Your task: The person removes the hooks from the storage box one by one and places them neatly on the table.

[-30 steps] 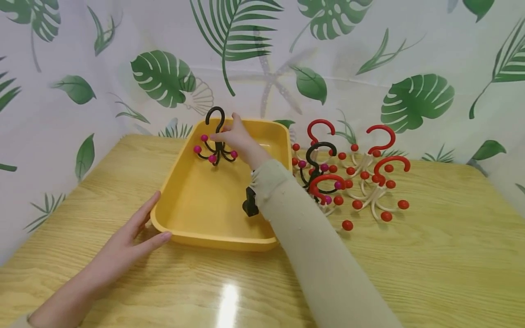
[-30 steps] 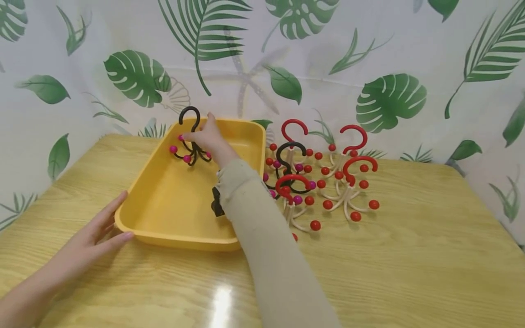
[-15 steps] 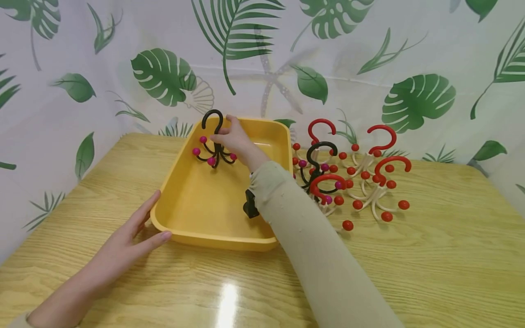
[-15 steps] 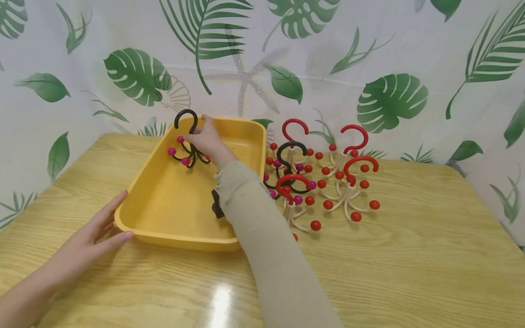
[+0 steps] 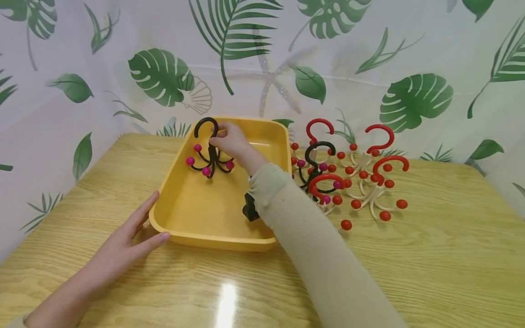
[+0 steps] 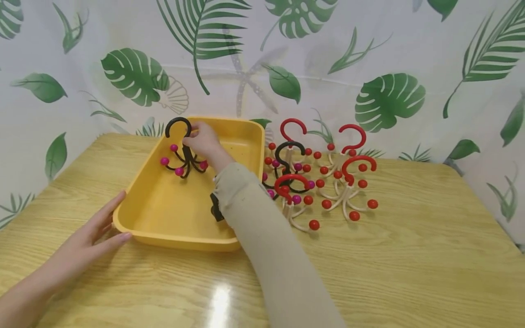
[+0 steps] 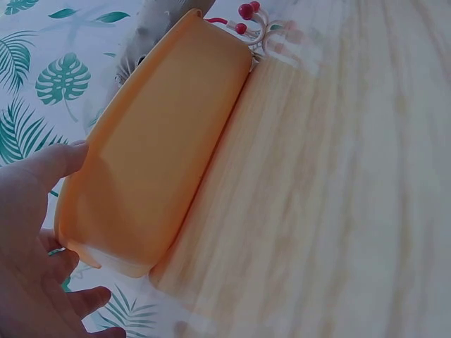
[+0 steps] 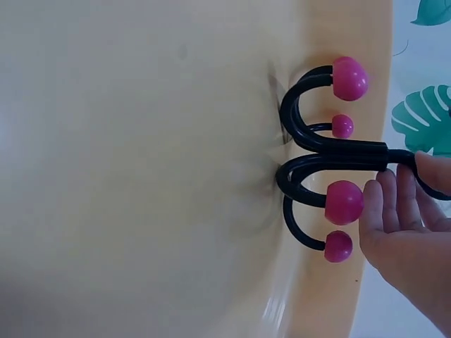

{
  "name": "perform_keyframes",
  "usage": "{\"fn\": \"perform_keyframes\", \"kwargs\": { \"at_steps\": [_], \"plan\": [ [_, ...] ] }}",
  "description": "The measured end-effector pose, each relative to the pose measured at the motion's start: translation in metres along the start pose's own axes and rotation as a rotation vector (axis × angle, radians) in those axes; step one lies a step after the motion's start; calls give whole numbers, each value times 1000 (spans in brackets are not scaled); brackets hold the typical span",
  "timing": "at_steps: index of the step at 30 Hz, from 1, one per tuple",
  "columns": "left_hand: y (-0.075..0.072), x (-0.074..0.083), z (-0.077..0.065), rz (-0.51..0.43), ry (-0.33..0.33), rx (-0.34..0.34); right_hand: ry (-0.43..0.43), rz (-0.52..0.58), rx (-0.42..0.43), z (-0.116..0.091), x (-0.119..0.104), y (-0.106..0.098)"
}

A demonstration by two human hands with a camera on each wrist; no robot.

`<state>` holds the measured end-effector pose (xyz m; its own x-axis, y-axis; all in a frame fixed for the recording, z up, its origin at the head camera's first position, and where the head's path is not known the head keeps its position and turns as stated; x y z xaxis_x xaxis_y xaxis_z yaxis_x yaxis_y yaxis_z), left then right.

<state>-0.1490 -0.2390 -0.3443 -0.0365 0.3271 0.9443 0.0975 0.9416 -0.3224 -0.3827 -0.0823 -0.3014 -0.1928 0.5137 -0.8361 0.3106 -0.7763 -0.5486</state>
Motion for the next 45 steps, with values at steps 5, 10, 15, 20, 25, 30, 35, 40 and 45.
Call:
{"fn": "perform_keyframes", "kwargs": {
  "at_steps": [5, 10, 15, 20, 25, 30, 35, 40, 45],
  "plan": [
    [0, 0, 1, 12, 5, 2, -38, -36, -47, -8, -6, 1],
    [1, 0, 2, 24, 6, 2, -38, -58, -80, -16, -8, 0],
    [1, 1, 1, 31, 12, 2, -49, -50, -111, -22, -11, 0],
    [1, 0, 0, 34, 17, -2, -80, -100, -122, -29, -14, -2],
    [2, 1, 0, 39, 18, -8, -109, -167, -120, -40, -16, -8],
    [2, 2, 0, 30, 13, -10, -139, -214, -101, -50, -16, -16],
    [3, 0, -1, 33, -2, -9, -158, -261, -94, -57, -19, -20],
    [4, 2, 0, 57, 39, -5, -171, -239, -105, -64, -26, -21],
    [5, 3, 0, 66, 65, -4, -208, -233, -97, -70, -36, -23]
  ]
}}
Point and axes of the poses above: each hand's wrist, its own z-axis towards the middle knuckle, its own y-axis out of the palm, x = y × z, the point moved 7 cm from there along z, towards the middle knuckle, and after that the axes turned 13 degrees about -z, right-handed, at the moved point
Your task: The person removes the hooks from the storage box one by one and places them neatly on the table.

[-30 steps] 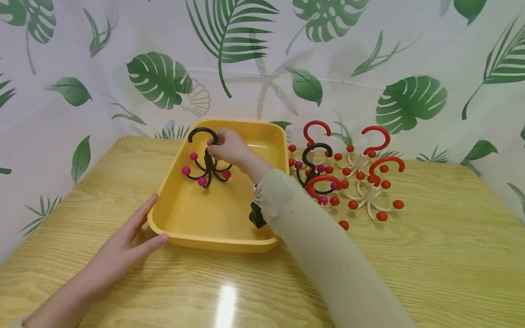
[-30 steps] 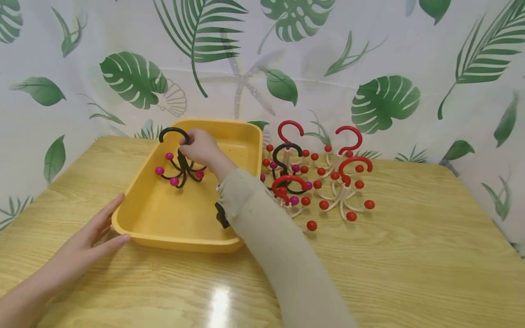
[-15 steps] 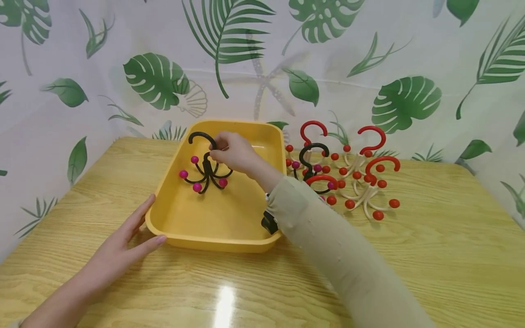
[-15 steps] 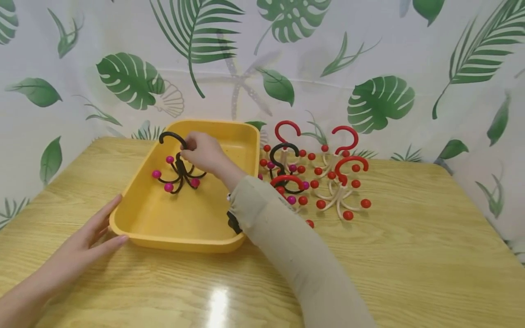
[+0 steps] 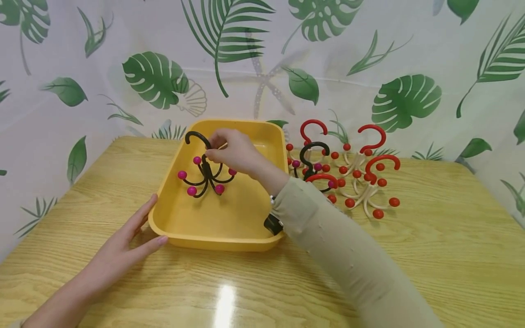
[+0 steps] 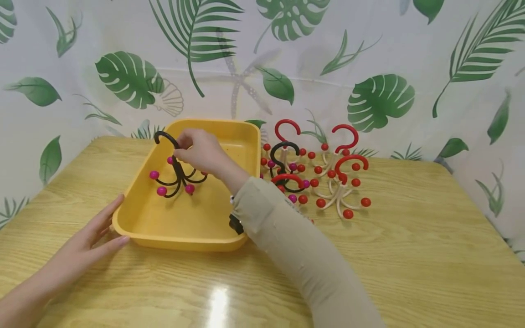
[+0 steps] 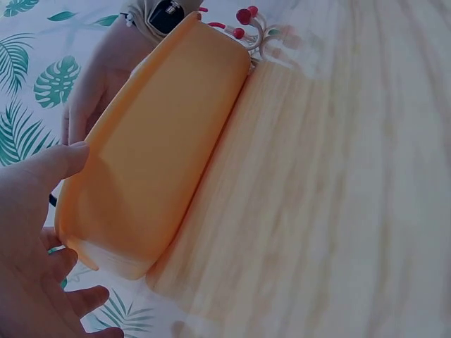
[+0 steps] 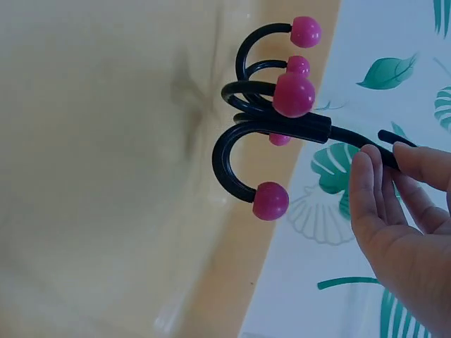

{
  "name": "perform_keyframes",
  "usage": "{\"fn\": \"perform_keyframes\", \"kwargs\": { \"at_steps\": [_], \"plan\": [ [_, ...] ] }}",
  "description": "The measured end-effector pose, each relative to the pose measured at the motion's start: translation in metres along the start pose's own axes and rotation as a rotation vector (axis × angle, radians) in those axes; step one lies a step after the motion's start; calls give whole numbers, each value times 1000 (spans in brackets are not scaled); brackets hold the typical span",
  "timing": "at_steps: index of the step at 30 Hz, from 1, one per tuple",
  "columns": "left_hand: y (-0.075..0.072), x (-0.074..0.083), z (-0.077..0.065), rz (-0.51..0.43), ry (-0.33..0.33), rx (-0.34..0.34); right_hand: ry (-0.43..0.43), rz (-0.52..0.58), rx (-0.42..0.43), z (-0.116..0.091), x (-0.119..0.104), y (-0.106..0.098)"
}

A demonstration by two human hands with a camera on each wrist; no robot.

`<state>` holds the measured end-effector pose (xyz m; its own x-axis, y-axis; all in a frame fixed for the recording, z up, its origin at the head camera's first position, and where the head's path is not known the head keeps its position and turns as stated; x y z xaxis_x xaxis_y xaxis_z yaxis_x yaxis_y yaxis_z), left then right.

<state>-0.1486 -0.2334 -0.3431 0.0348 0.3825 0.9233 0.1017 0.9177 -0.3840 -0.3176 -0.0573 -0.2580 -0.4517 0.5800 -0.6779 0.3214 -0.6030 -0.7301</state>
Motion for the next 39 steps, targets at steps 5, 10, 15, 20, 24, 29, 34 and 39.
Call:
{"fn": "perform_keyframes", "kwargs": {
  "at_steps": [5, 10, 15, 20, 24, 29, 34, 39],
  "plan": [
    [0, 1, 1, 12, -9, 3, -52, -1, 19, -7, -17, -10],
    [-1, 2, 0, 24, -26, 8, -103, -1, 26, -20, -38, -22],
    [-1, 3, 0, 29, -26, 11, -138, -7, 21, -37, -51, -33],
    [-1, 2, 0, 31, -40, 11, -145, -27, 35, -58, -56, -46],
    [-1, 2, 0, 31, -52, 10, -161, -32, 54, -78, -58, -59],
    [-1, 2, -1, 25, -61, 10, -184, -13, 78, -105, -57, -75],
    [-1, 2, -1, 8, -54, 7, -187, 13, 102, -129, -53, -88],
    [-1, 3, -1, 0, -37, 2, -173, 7, 139, -150, -46, -103]
  ]
}}
Point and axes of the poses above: each hand's wrist, its own z-axis towards the middle knuckle, its own y-axis out of the palm, x = y × z, the point moved 7 cm from there along z, towards the middle knuckle, and after that the axes turned 13 degrees about -z, right-handed, at the moved point
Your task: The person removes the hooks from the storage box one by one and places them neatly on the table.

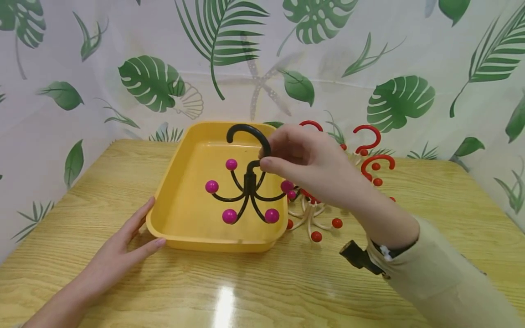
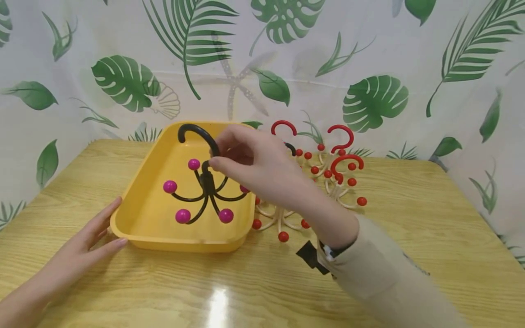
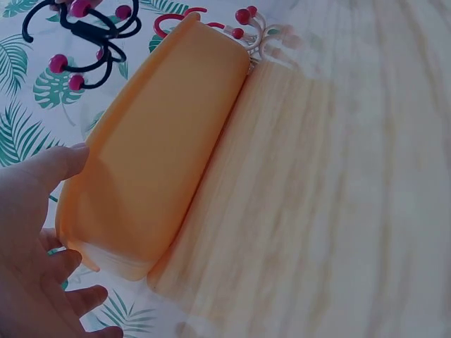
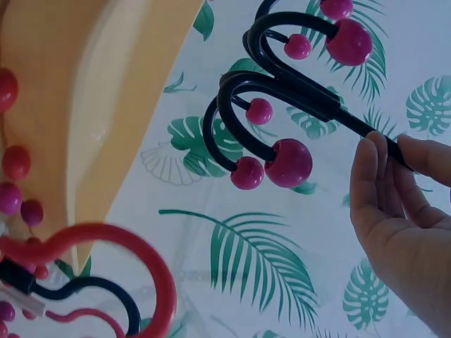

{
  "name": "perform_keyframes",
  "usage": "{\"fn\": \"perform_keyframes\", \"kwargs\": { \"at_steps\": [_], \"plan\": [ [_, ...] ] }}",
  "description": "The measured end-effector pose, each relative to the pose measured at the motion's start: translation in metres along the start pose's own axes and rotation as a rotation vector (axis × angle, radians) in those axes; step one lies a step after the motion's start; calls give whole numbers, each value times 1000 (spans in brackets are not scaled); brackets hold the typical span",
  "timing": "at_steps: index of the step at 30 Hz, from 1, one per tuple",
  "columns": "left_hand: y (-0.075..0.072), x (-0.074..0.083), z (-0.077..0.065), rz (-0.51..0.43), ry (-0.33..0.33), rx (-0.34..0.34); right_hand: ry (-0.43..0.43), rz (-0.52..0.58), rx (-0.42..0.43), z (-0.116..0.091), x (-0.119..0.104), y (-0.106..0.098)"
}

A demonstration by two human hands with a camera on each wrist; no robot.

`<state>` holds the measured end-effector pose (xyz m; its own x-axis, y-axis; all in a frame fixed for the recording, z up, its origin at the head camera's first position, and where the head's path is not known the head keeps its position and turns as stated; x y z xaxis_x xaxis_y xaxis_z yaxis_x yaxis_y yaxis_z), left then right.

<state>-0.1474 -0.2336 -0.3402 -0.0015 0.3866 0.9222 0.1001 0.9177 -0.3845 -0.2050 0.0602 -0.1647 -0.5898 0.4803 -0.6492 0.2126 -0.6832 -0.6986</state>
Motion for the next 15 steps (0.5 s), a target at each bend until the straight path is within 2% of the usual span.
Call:
{"fn": "perform_keyframes", "kwargs": {
  "at_steps": [9, 15],
  "plan": [
    [3, -1, 0, -27, 29, -9, -30, 14, 123, -37, 8, -32],
    [3, 0, -1, -16, 28, -6, -19, 77, 239, -62, 28, -56]
  ]
}}
Point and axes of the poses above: each hand's wrist, its own z-axis towards the middle knuckle, its own y-axis out of the palm, x = y × z, the point moved 7 cm from there along z, towards the middle knuckle, and after that the axes turned 13 degrees about -z, right-handed, at the moved point
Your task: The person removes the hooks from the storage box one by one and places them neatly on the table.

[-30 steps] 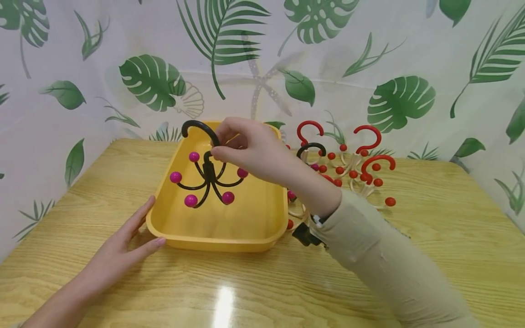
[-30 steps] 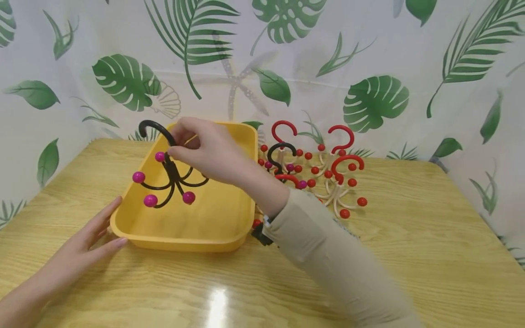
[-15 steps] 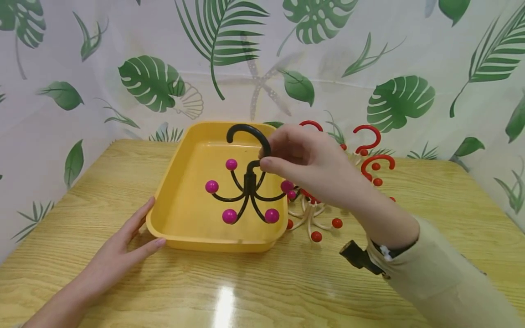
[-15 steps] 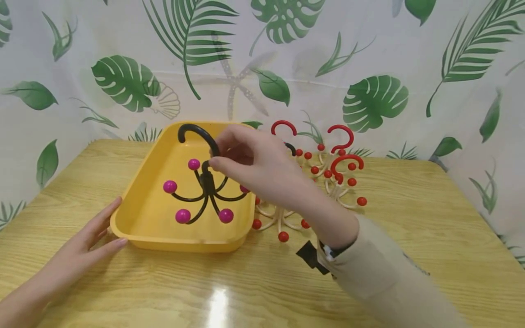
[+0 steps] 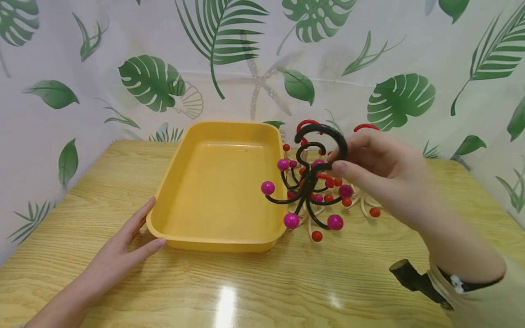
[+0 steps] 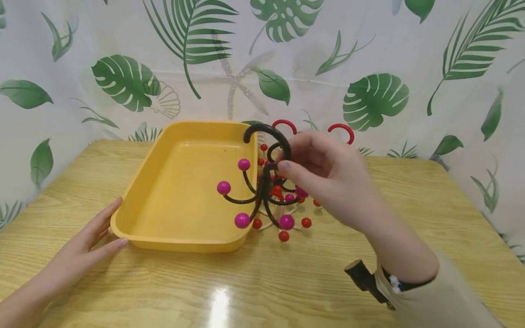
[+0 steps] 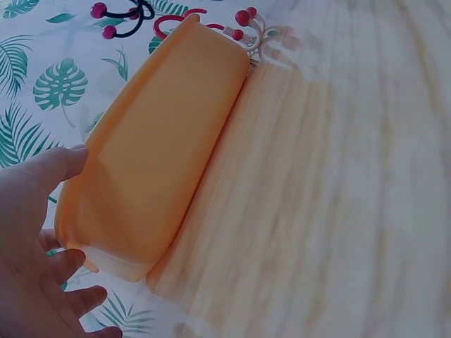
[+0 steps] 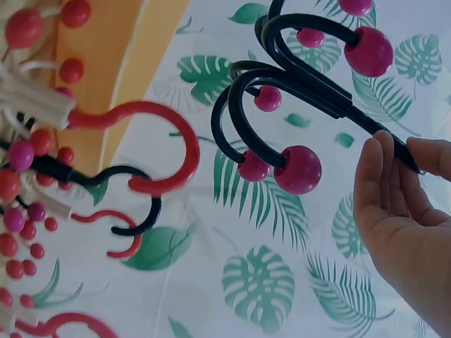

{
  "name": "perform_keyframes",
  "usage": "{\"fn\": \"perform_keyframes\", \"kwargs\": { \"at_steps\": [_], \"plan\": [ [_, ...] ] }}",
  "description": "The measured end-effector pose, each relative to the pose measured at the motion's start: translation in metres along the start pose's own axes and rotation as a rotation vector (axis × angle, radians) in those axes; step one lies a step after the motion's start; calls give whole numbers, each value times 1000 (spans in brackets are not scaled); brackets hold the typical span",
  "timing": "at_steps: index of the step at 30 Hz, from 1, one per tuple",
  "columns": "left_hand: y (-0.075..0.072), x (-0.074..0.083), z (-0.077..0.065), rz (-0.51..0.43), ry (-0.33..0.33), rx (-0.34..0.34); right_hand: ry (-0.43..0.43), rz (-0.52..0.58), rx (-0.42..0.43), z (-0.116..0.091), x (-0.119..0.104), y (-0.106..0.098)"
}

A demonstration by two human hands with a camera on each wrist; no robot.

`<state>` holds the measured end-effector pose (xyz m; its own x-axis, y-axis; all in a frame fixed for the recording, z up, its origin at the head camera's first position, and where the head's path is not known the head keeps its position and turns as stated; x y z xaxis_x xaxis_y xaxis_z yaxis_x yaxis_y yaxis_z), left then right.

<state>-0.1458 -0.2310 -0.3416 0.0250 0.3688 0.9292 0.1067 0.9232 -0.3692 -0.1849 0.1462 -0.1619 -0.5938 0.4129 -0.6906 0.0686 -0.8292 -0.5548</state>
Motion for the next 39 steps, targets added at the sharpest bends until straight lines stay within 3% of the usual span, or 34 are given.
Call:
{"fn": "perform_keyframes", "kwargs": {
  "at_steps": [6, 11, 17, 21, 25, 32, 39],
  "plan": [
    [0, -1, -1, -5, -3, -3, 45, 63, 79, -20, 21, -30],
    [0, -1, 0, -11, -7, 1, 127, -210, 141, -34, 37, -52],
    [0, -1, 1, -8, 1, 4, 176, -264, 157, -45, 55, -67],
    [1, -1, 1, -20, 4, 3, 256, -351, 155, -51, 70, -72],
    [0, -1, 1, -21, 2, 1, 289, -366, 139, -55, 86, -72],
    [0, -2, 0, -16, -25, 5, 255, -286, 103, -57, 110, -65],
    [-1, -2, -1, -20, -35, 0, 344, -311, 77, -63, 132, -62]
  ]
}}
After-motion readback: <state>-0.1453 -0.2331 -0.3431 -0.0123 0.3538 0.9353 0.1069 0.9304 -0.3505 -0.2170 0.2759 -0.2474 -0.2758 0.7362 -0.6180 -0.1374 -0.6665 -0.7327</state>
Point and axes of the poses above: each hand's wrist, its own z-axis towards the middle knuckle, its own y-axis out of the palm, x = y × z, the point moved 7 cm from there along z, towards the middle knuckle, and after that the axes turned 13 degrees about -z, right-handed, at the moved point
